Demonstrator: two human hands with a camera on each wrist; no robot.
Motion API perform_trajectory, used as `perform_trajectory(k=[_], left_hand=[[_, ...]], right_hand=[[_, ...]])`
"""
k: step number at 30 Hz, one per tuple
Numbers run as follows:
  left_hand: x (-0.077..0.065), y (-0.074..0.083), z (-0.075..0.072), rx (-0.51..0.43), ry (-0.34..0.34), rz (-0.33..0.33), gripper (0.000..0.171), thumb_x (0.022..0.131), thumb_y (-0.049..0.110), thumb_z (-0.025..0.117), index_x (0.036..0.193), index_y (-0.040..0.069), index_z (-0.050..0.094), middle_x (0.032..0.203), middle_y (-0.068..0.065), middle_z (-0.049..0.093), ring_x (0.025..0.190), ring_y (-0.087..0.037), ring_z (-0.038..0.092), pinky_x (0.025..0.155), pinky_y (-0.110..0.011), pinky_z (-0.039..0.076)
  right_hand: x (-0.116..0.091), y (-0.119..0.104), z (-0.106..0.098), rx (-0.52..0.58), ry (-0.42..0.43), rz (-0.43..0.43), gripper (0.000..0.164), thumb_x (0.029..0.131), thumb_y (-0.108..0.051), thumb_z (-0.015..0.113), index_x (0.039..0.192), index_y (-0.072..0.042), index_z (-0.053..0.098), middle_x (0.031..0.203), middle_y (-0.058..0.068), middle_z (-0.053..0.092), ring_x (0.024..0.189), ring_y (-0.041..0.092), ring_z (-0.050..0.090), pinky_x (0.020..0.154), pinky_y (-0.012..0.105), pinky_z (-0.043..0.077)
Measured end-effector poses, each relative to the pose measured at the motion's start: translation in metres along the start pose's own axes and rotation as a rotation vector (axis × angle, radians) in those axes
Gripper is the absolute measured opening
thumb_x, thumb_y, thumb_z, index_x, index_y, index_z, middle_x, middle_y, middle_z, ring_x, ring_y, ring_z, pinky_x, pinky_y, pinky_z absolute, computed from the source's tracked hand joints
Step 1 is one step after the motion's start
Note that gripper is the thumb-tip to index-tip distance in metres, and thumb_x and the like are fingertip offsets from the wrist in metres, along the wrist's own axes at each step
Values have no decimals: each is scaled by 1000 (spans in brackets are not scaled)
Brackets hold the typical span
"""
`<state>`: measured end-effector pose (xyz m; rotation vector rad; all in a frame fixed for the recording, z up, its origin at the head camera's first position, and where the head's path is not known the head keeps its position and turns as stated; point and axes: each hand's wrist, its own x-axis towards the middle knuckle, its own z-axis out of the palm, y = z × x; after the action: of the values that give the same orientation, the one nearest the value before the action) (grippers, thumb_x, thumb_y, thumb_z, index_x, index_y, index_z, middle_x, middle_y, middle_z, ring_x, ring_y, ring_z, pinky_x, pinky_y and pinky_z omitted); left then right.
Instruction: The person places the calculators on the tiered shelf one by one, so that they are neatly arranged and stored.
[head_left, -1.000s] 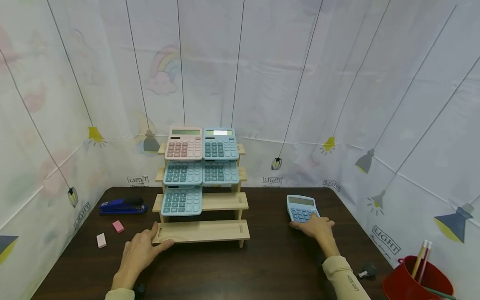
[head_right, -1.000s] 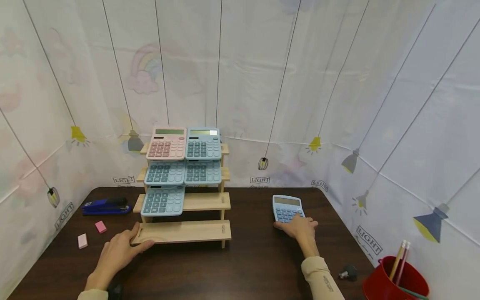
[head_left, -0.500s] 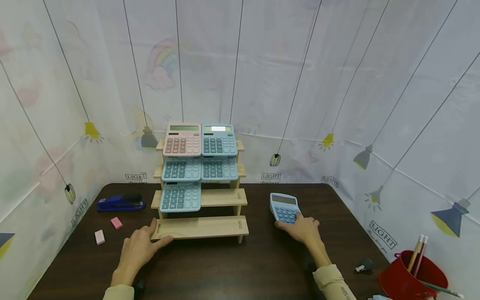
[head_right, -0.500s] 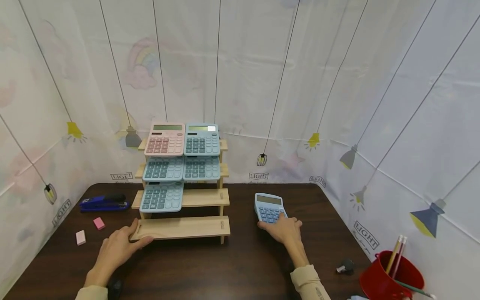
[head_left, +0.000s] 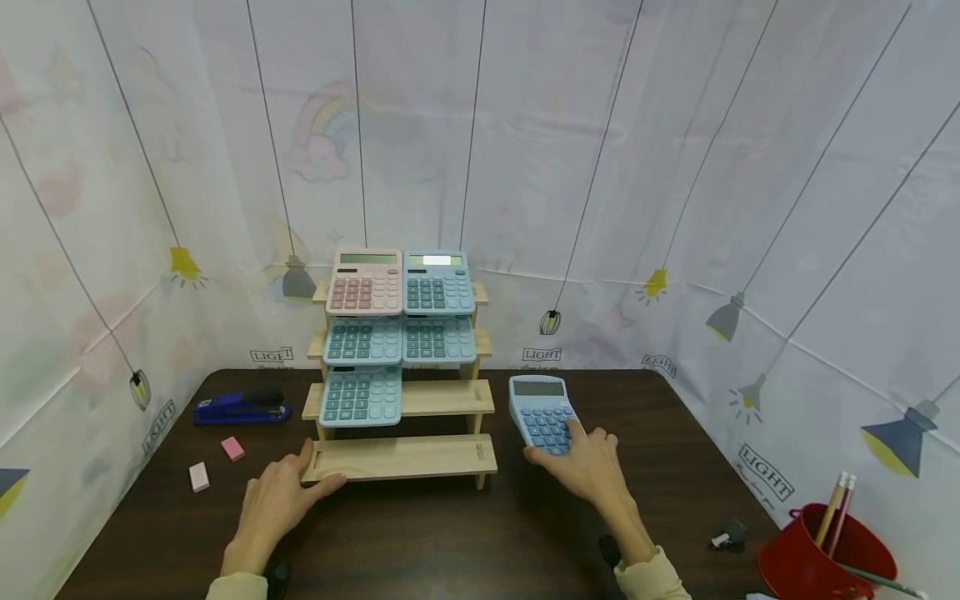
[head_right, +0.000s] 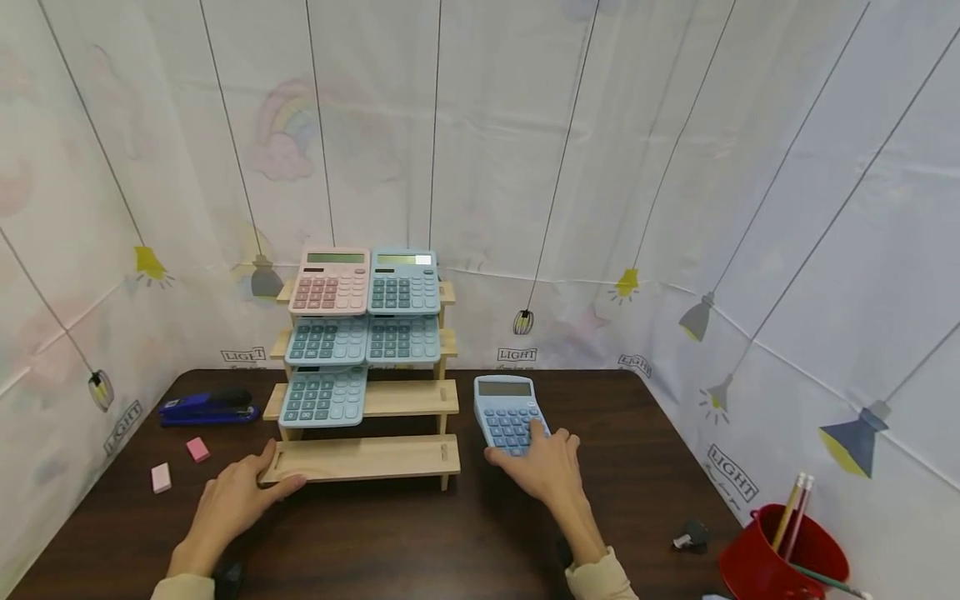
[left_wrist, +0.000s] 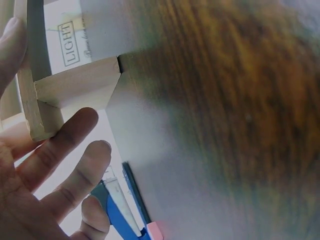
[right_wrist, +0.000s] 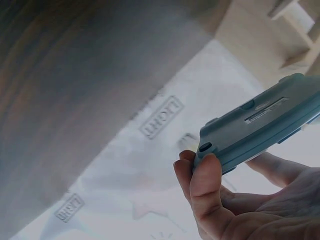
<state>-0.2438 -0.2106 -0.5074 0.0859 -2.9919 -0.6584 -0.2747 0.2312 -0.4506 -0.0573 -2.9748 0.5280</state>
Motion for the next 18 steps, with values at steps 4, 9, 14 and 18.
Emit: perform_trajectory(k=[4,9,14,18], left_hand=[[-1,2,-1,-5,-3,0,109,80,82,57,152,2,41,124,-26,65,104,-44,63,73,-50,45],[-2,3,-2,1,-11,0,108,80,81,58,152,2,41,124,-27,65,104,-44,63,74,-52,45],[-1,2,-1,1,-15,-2,108,80,82,56,152,2,41,125,-27,64,106,-45,62,75,-53,46],[0,1,0,1,-8,3,108,81,82,56,152,3,41,125,-26,64,106,-45,63,75,-53,46]], right_hand=[[-8,-12,-6,14,3,-11,108,75,-79,63,148,-2,46,113,30,55,101,39,45,82,46,38],[-14,-30,-11,22,-6,-24,108,74,-79,65,149,-4,46,111,27,53,102,36,43,81,45,40],[-17,-49,-7,1,14,-81,103,73,-76,67,145,-4,51,106,24,52,96,33,42,77,41,39],[-18,-62,-3,-10,43,-120,101,71,-74,69,144,-5,53,103,22,51,93,31,40,76,38,39]])
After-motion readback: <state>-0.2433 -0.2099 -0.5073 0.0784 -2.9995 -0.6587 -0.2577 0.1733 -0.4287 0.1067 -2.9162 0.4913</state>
